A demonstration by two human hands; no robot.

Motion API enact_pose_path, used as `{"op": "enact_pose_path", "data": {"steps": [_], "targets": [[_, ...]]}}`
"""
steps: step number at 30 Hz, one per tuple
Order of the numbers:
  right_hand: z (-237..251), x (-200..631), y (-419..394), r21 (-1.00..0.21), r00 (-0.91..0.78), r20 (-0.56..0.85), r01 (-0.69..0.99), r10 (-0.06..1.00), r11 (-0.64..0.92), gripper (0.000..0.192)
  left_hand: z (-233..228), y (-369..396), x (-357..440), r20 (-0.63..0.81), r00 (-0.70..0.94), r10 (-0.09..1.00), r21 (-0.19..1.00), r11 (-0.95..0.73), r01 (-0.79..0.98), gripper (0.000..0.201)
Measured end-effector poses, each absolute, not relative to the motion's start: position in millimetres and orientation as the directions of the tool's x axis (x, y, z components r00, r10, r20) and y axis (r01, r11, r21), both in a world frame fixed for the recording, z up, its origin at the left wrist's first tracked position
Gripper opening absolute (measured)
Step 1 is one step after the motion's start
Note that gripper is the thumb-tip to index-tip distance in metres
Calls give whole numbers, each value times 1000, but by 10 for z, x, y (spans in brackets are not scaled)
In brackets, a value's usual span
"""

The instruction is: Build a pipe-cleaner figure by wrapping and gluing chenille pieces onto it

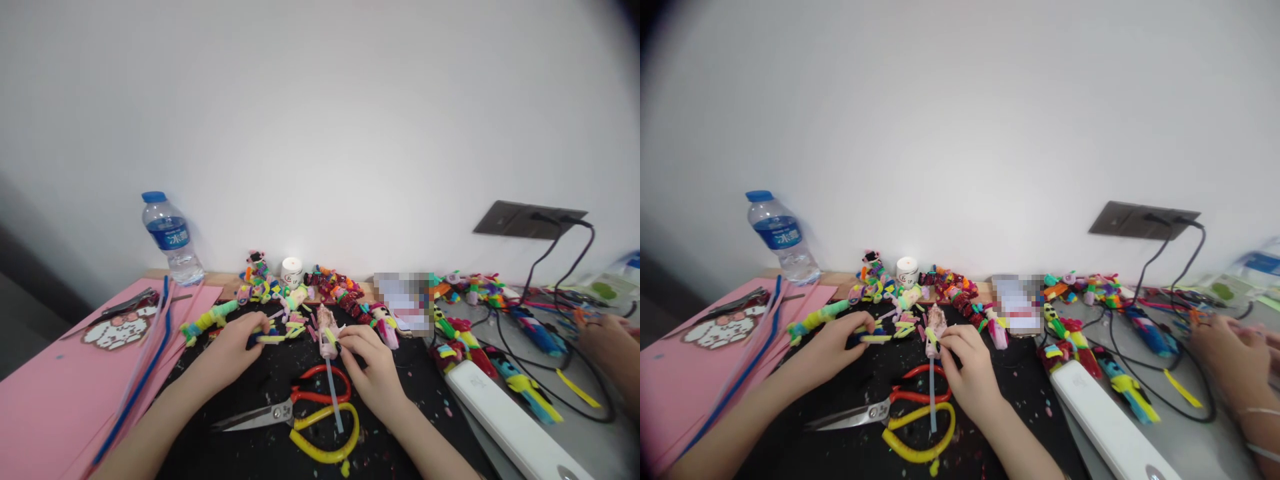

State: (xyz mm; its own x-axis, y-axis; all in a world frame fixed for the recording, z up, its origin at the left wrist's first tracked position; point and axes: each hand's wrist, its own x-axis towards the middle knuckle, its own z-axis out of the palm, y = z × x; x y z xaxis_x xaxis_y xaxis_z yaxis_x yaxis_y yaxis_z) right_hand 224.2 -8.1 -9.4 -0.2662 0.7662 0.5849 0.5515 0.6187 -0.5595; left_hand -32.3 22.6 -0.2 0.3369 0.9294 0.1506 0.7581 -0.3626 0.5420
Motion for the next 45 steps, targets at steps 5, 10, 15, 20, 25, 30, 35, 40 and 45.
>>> {"op": "enact_pose_path", "data": {"steps": [5, 10, 15, 20, 25, 30, 35, 40, 45], "targets": [[-93, 2242, -66, -563, -267, 578, 554, 771, 613, 16, -72, 257, -471, 30, 277, 960, 382, -267, 884, 21], [-84, 2239, -73, -569, -258, 574, 557, 777, 605, 16, -24, 214, -444, 75, 236, 969, 292, -247, 924, 11], [-81, 2234, -78, -573, -247, 578, 556, 778, 603, 16, 139, 156, -324, 266, 301, 916, 252, -368, 895, 7], [-80, 2232, -68, -568, -240, 584, 562, 776, 601, 16, 165, 37, -121, 264, 573, 776, 427, -627, 652, 15], [-84, 2234, -66, -571, -242, 579, 561, 778, 599, 16, 48, -38, 32, 132, 706, 695, 498, -663, 559, 17], [-77, 2229, -74, -563, -238, 585, 569, 776, 599, 16, -45, -13, 22, 119, 703, 701, 531, -643, 552, 20], [-62, 2226, -78, -567, -232, 587, 565, 775, 599, 17, -83, 66, -85, 224, 514, 828, 531, -546, 648, 18], [-61, 2227, -77, -583, -233, 582, 548, 779, 600, 18, -97, 189, -242, 319, 292, 901, 499, -422, 757, 22], [-59, 2227, -77, -577, -232, 585, 555, 777, 600, 18, -118, 234, -317, 337, 221, 915, 493, -372, 787, 24]]}}
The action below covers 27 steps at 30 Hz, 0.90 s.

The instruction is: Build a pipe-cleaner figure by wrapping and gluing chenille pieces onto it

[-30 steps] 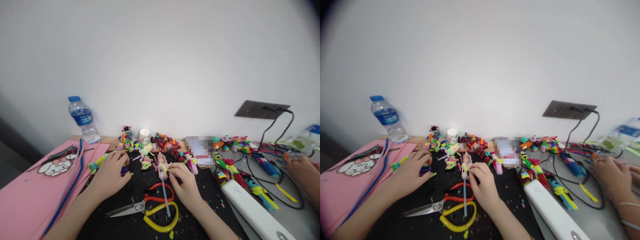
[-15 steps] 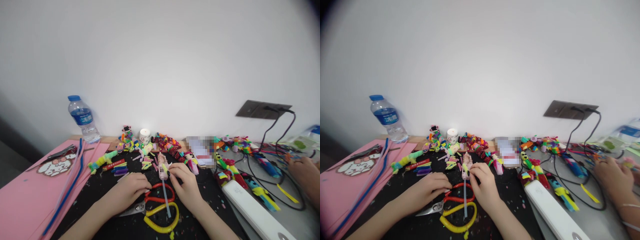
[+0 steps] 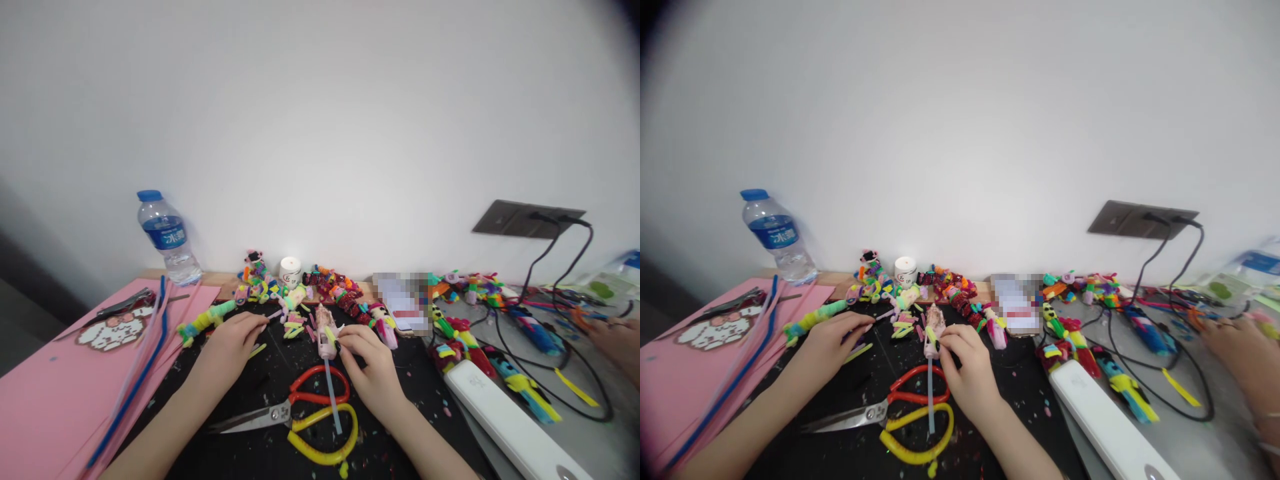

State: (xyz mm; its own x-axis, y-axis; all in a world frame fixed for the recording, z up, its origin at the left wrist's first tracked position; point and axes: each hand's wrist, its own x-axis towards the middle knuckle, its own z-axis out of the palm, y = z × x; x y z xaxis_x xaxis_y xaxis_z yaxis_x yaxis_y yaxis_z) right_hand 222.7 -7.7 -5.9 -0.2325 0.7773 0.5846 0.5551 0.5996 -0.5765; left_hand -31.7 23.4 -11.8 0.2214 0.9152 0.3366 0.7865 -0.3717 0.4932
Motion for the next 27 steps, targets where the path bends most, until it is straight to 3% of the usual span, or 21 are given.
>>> {"op": "enact_pose_path", "data": {"steps": [6, 14, 27], "targets": [[-71, 2229, -78, -580, -238, 577, 555, 782, 597, 18, -138, 263, -389, 380, 137, 915, 438, -309, 844, 24], [-58, 2222, -83, -568, -231, 587, 566, 776, 598, 18, -128, 268, -441, 287, 179, 941, 310, -268, 912, 31], [-75, 2224, -82, -577, -245, 578, 551, 778, 603, 17, -151, 268, -428, 194, 211, 958, 297, -263, 918, 34]]}}
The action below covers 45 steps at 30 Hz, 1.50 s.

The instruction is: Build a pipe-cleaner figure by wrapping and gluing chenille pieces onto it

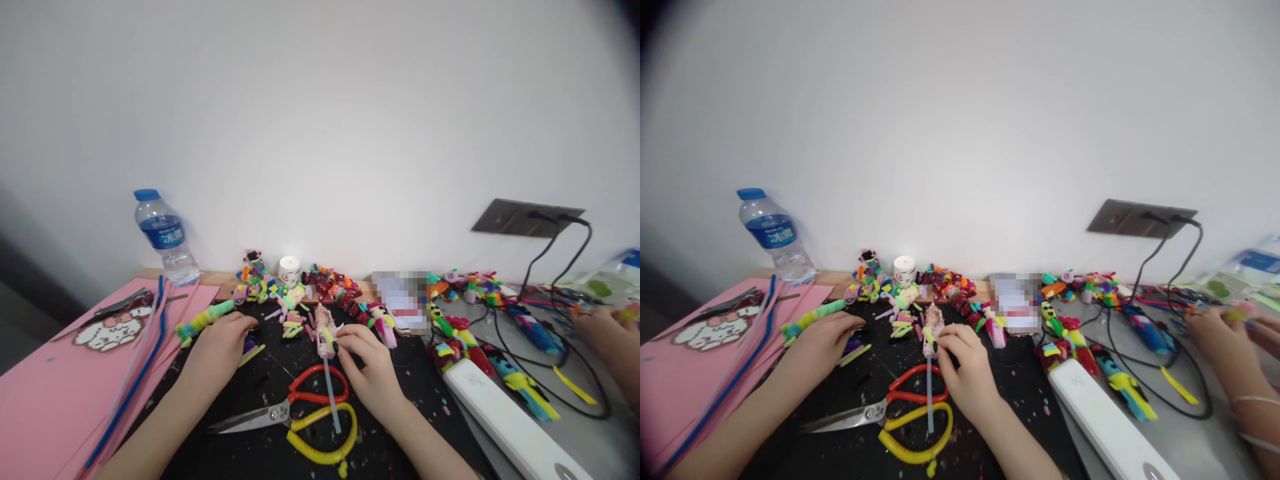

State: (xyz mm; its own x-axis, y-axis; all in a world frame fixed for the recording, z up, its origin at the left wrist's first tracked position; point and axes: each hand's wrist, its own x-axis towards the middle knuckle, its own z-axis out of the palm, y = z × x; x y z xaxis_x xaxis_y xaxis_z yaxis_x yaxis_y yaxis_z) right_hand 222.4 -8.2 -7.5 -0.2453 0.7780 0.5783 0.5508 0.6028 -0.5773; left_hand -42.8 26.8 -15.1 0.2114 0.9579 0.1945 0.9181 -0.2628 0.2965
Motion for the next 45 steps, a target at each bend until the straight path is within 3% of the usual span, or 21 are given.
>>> {"op": "enact_pose_path", "data": {"steps": [11, 17, 22, 37, 45], "targets": [[-71, 2225, -81, -567, -255, 573, 563, 779, 602, 17, -53, 219, -357, 217, 94, 972, 288, -156, 945, 29], [-82, 2223, -76, -576, -259, 566, 555, 783, 600, 17, -39, 235, -365, 354, 165, 921, 342, -292, 893, 21], [-86, 2227, -77, -584, -262, 554, 555, 790, 593, 16, -85, 270, -390, 340, 231, 912, 388, -359, 849, 24], [-94, 2226, -79, -587, -273, 548, 549, 791, 595, 17, -181, 290, -395, 218, 202, 955, 430, -280, 858, 32], [-102, 2222, -69, -583, -279, 553, 544, 785, 604, 17, -71, 249, -293, 347, 163, 924, 552, -341, 761, 26]]}}
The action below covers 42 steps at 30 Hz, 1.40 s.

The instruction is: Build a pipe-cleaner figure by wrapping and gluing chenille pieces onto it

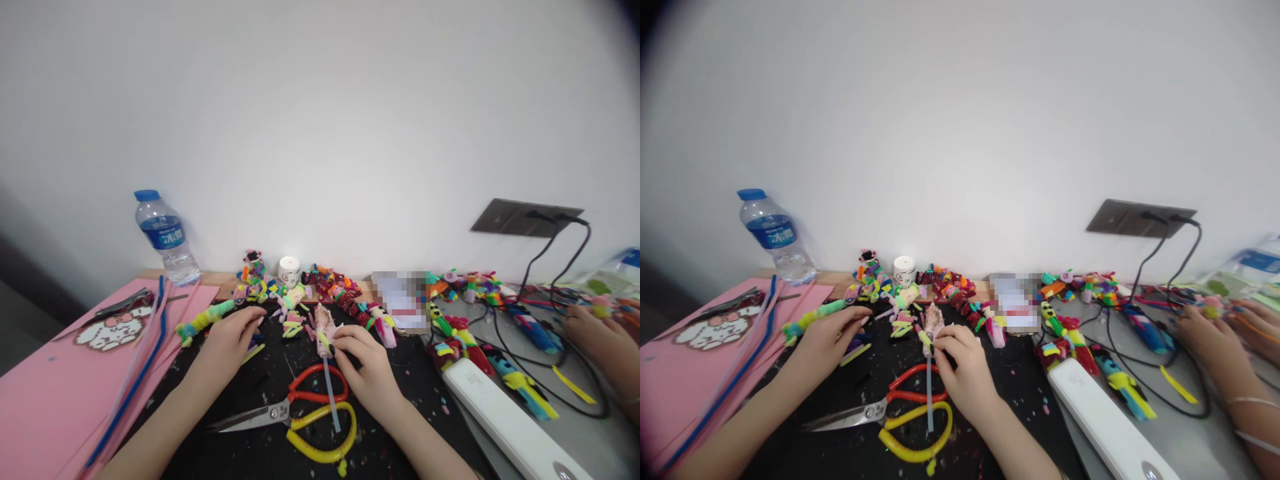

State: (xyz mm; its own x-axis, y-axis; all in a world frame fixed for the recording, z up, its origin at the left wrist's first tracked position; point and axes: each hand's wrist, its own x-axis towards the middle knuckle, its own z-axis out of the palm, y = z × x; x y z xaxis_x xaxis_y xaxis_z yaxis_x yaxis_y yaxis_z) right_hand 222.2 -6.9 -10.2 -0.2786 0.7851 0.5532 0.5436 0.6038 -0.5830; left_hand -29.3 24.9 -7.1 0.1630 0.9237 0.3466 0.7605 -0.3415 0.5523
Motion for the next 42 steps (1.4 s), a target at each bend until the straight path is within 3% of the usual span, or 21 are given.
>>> {"op": "enact_pose_path", "data": {"steps": [6, 14, 20, 27, 37, 42], "targets": [[-94, 2214, -71, -586, -299, 549, 528, 780, 615, 16, -68, 143, -145, 391, 184, 902, 625, -407, 666, 19], [-91, 2225, -74, -622, -251, 536, 528, 806, 578, 25, -169, 56, -58, 471, 366, 803, 550, -592, 589, 18], [-76, 2228, -122, -619, -388, 479, 486, 787, 617, 28, -182, 50, -74, 519, 392, 760, 497, -641, 585, 19], [-42, 2211, -140, -629, -412, 478, 456, 776, 630, 31, -155, -53, -19, 524, 550, 650, 388, -757, 525, 24], [-55, 2185, -129, -705, -423, 425, 400, 800, 586, 24, -33, -145, 53, 494, 654, 573, 290, -818, 498, 25], [-51, 2173, -131, -735, -444, 385, 382, 809, 560, 11, -5, -158, 80, 526, 665, 530, 244, -843, 479, 25]]}}
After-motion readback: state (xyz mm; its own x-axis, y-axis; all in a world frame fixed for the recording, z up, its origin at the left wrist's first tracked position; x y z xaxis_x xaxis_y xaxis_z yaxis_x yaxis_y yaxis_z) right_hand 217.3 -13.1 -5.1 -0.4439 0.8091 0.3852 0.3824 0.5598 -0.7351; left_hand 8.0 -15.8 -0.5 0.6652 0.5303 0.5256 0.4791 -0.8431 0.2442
